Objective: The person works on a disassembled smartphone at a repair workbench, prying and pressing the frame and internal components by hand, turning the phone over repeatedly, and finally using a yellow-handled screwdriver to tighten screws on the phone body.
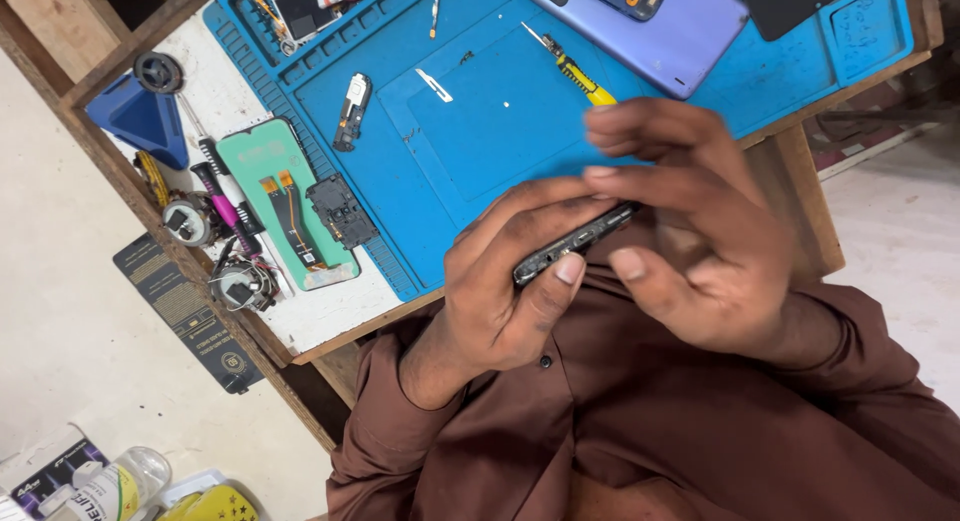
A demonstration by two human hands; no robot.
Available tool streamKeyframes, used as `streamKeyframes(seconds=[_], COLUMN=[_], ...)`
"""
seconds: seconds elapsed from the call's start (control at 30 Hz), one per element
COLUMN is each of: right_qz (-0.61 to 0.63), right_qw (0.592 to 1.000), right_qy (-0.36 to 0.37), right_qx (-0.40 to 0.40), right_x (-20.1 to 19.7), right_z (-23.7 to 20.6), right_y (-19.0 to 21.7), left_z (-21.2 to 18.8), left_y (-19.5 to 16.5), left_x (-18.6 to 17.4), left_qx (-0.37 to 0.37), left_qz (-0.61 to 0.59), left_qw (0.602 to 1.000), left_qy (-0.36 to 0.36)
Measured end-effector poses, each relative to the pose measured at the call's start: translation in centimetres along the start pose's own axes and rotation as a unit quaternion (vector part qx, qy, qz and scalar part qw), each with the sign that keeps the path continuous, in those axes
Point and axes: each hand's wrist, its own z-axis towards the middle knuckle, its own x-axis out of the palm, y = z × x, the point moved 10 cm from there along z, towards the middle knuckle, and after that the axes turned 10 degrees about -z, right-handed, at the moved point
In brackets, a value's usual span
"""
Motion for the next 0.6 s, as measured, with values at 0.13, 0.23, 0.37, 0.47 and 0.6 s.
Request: streamKeyframes(seconds=[0.13,0.23,0.37,0.47,0.6], right_qz=[0.085,0.118,0.167,0.213,0.208], right_qw=[0.992,0.985,0.974,0.959,0.958], right_qy=[0.085,0.113,0.129,0.143,0.151], right_qx=[0.040,0.060,0.078,0.119,0.129], right_x=[1.8,2.3,2.7,2.7,2.6], right_z=[0.4,0.2,-0.3,-0.8,-0.9], right_y=[-1.0,-1.4,-1.7,-2.1,-2.3], left_z=[-0.5,-0.8,-0.8,-0.8,-0.7], left_y=[0.4,0.6,0.6,0.6,0.6], left_x=[0.4,0.4,0.5,0.6,0.8], left_qx=[-0.003,-0.012,-0.025,-0.051,-0.072], left_qz=[-0.005,0.007,0.007,0.003,0.019], left_qw=[1.000,1.000,0.999,0.998,0.996], left_qy=[0.008,0.016,0.027,0.045,0.047])
